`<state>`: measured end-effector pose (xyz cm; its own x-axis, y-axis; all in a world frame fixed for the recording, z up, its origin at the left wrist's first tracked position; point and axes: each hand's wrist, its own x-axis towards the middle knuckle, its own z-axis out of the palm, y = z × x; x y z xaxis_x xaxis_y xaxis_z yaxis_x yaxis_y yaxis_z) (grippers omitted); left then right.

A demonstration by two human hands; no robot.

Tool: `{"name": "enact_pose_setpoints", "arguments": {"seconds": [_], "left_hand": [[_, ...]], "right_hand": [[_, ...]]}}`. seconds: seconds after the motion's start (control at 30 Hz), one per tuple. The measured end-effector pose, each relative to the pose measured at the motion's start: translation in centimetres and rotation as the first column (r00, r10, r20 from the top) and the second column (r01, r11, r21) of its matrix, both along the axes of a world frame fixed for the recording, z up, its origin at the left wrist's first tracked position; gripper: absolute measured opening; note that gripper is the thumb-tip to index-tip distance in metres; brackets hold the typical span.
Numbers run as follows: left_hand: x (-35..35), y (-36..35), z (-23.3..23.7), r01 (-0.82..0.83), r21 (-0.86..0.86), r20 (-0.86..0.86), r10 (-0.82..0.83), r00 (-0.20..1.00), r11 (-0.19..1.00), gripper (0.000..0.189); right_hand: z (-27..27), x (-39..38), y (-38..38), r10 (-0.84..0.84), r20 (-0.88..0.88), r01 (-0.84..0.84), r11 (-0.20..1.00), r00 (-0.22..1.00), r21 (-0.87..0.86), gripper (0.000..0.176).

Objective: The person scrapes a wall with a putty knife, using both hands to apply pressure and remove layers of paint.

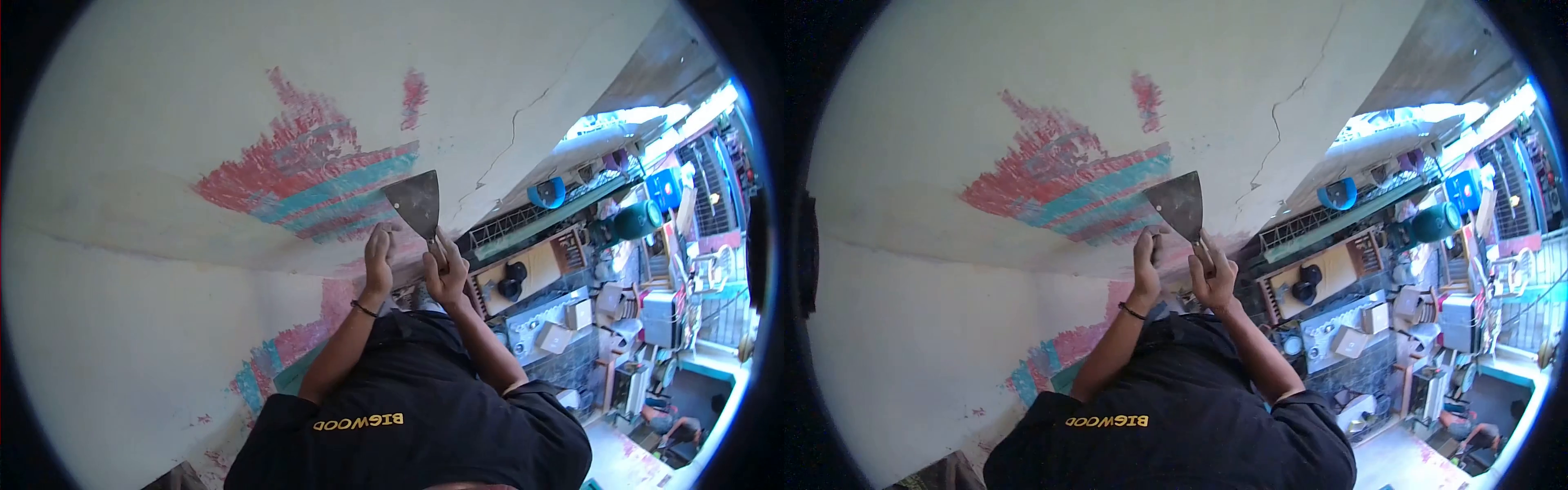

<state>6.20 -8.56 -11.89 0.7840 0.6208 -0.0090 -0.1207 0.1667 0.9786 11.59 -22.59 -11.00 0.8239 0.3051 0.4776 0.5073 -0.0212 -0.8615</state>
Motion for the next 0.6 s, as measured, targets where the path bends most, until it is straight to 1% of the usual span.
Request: {"name": "enact_pose_setpoints", "arguments": {"seconds": [0.03, 0.13, 0.17, 0.27, 0.3, 0.37, 0.4, 0.43, 0.47, 0.53, 0.57, 0.6], "left_hand": [[-0.4, 0.4, -0.3, 0.108, -0.011, 0.082, -0.107, 0.991, 0.994, 0.033], [0.8, -0.5, -0.1, -0.007, 0.012, 0.164, 0.005, 0.986, 1.000, 0.031], [1.3, -0.7, -0.8, -0.100, -0.114, 0.141, 0.115, 0.983, 0.989, 0.031], [2.3, 0.9, -0.1, 0.080, 0.135, -0.056, -0.073, 0.996, 0.988, 0.030], [2.7, 0.7, 0.5, 0.042, 0.049, -0.067, -0.039, 0.997, 0.998, 0.028], [4.0, 0.3, 1.9, -0.031, -0.123, -0.091, 0.020, 0.996, 0.992, 0.026], [4.4, 0.2, 3.0, -0.030, -0.196, -0.076, 0.016, 0.997, 0.980, 0.025], [4.7, 0.0, 4.2, -0.027, -0.270, -0.061, 0.011, 0.998, 0.963, 0.024], [4.9, -0.1, 4.7, -0.026, -0.346, -0.049, 0.010, 0.999, 0.938, 0.023], [4.6, 0.4, 2.1, 0.024, -0.315, -0.066, -0.047, 0.997, 0.949, 0.022], [4.6, 0.7, 0.6, 0.048, -0.294, -0.069, -0.071, 0.995, 0.955, 0.021], [5.0, 0.6, 0.3, 0.025, -0.277, -0.044, -0.039, 0.998, 0.961, 0.021]], "right_hand": [[-0.4, -0.3, 0.4, -0.008, -0.012, 0.008, 1.000, 1.000, 0.030, 0.040], [-2.5, -1.1, 0.2, 0.042, -0.022, -0.043, 0.996, 0.999, -0.080, 0.044], [-3.6, -1.2, 0.1, 0.060, 0.003, -0.060, 0.995, 0.998, -0.074, 0.045], [-3.6, -1.8, 0.1, 0.074, -0.069, -0.080, 0.992, 0.995, -0.094, 0.043], [-3.3, -1.8, 0.6, 0.052, -0.058, -0.056, 0.996, 0.997, -0.066, 0.046], [-1.9, -2.4, 0.7, 0.066, -0.159, -0.075, 0.996, 0.985, -0.049, 0.044], [-1.1, -3.0, 1.0, 0.068, -0.212, -0.078, 0.996, 0.975, -0.039, 0.044], [-1.2, -3.4, 1.5, 0.037, -0.183, -0.044, 0.999, 0.982, -0.030, 0.047], [-1.2, -3.6, 1.9, 0.021, -0.189, -0.028, 0.999, 0.982, -0.034, 0.047], [-1.3, -3.8, 2.1, 0.004, -0.195, -0.014, 0.999, 0.981, -0.050, 0.049], [-2.2, -3.4, 1.9, 0.005, -0.194, -0.024, 0.995, 0.981, -0.095, 0.049], [-3.3, -2.9, 2.1, 0.000, -0.129, -0.010, 0.997, 0.992, -0.081, 0.048]]}}
